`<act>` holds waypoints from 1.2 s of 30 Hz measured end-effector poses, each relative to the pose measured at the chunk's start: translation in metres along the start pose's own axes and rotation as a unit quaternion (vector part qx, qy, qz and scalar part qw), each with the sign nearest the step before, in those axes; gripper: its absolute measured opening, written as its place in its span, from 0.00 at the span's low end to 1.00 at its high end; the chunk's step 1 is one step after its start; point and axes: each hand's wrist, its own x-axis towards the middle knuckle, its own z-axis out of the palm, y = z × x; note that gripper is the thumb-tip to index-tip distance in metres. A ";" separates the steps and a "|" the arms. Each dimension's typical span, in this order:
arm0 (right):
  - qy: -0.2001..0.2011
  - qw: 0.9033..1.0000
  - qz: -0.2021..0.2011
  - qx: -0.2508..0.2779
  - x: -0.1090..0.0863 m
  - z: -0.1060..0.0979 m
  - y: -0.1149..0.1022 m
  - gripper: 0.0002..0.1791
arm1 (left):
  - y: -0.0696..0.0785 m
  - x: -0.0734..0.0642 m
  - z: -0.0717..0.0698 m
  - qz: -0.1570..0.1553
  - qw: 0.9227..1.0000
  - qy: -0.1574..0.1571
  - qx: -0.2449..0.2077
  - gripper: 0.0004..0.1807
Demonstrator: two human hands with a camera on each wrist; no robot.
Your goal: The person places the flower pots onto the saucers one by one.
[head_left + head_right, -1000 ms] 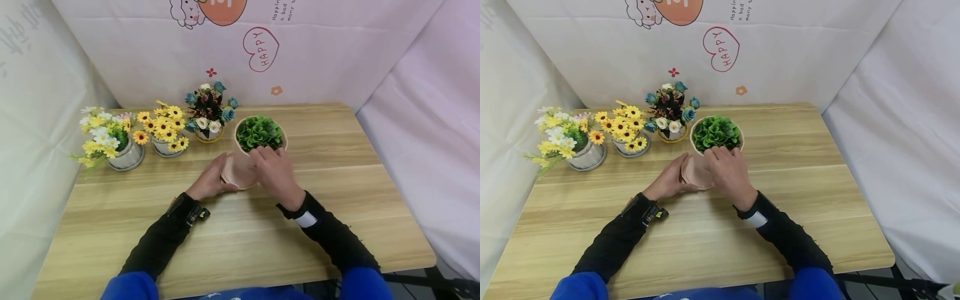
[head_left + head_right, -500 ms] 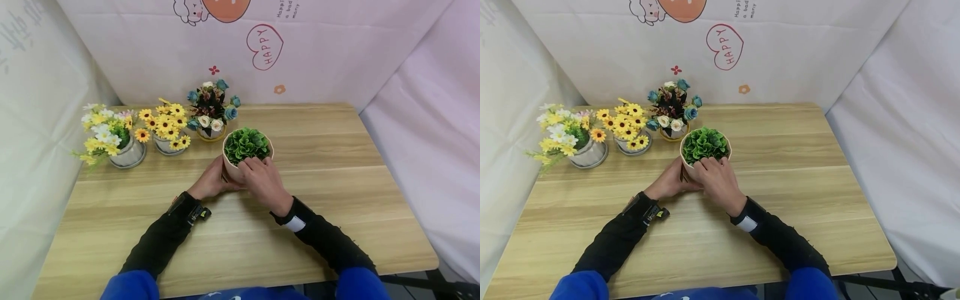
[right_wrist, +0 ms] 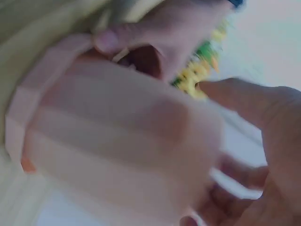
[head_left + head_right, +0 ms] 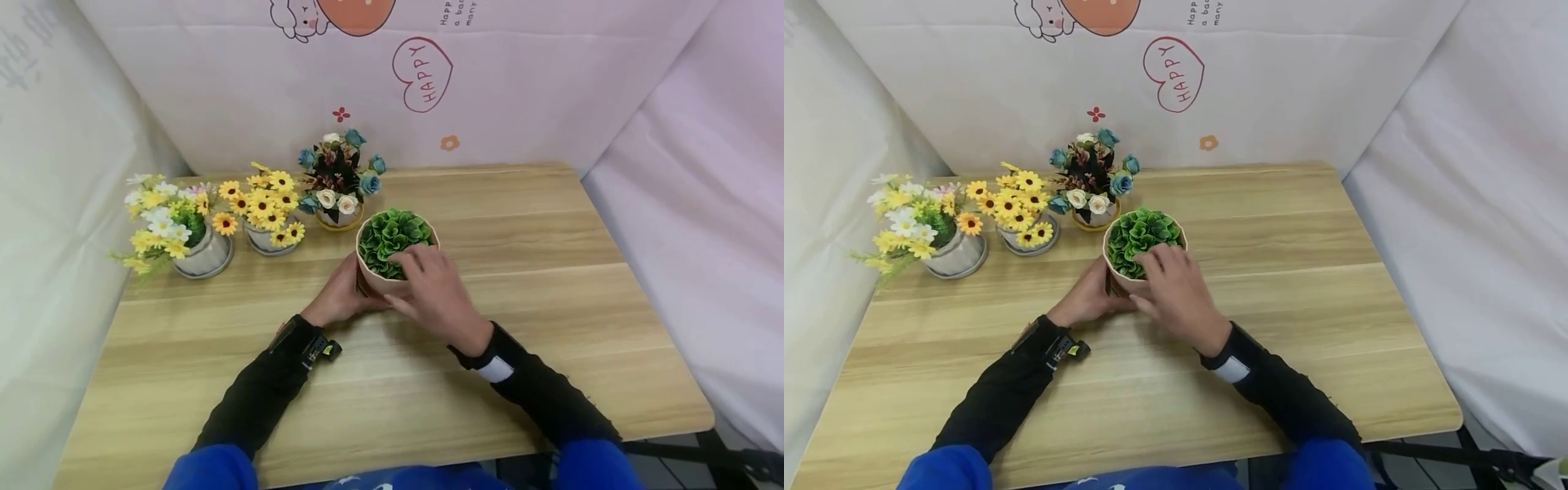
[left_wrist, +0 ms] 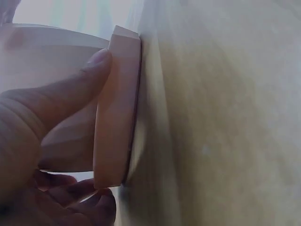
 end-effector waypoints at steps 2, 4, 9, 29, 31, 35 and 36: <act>0.003 0.999 0.036 0.041 -0.004 -0.010 0.008 0.54 | 0.001 -0.001 0.000 0.017 1.000 0.003 -0.008 0.73; -0.012 0.993 0.089 0.082 -0.009 -0.016 0.019 0.66 | 0.004 -0.002 -0.001 0.021 1.000 0.003 -0.010 0.74; -0.075 0.948 0.194 0.239 -0.019 0.007 0.047 0.78 | 0.008 -0.008 -0.002 -0.001 1.000 0.004 0.005 0.73; -0.038 0.858 0.152 0.490 -0.009 0.079 0.059 0.69 | 0.011 -0.006 0.012 -0.038 0.999 0.024 0.032 0.70; -0.039 0.863 0.150 0.481 -0.009 0.078 0.059 0.69 | 0.012 -0.005 0.012 -0.039 0.998 0.022 0.038 0.70; -0.047 0.868 0.147 0.472 -0.007 0.076 0.063 0.69 | 0.013 -0.001 0.013 -0.043 0.998 0.020 0.043 0.70; -0.050 0.867 0.147 0.473 -0.006 0.075 0.065 0.69 | 0.013 0.001 0.014 -0.044 0.998 0.020 0.044 0.71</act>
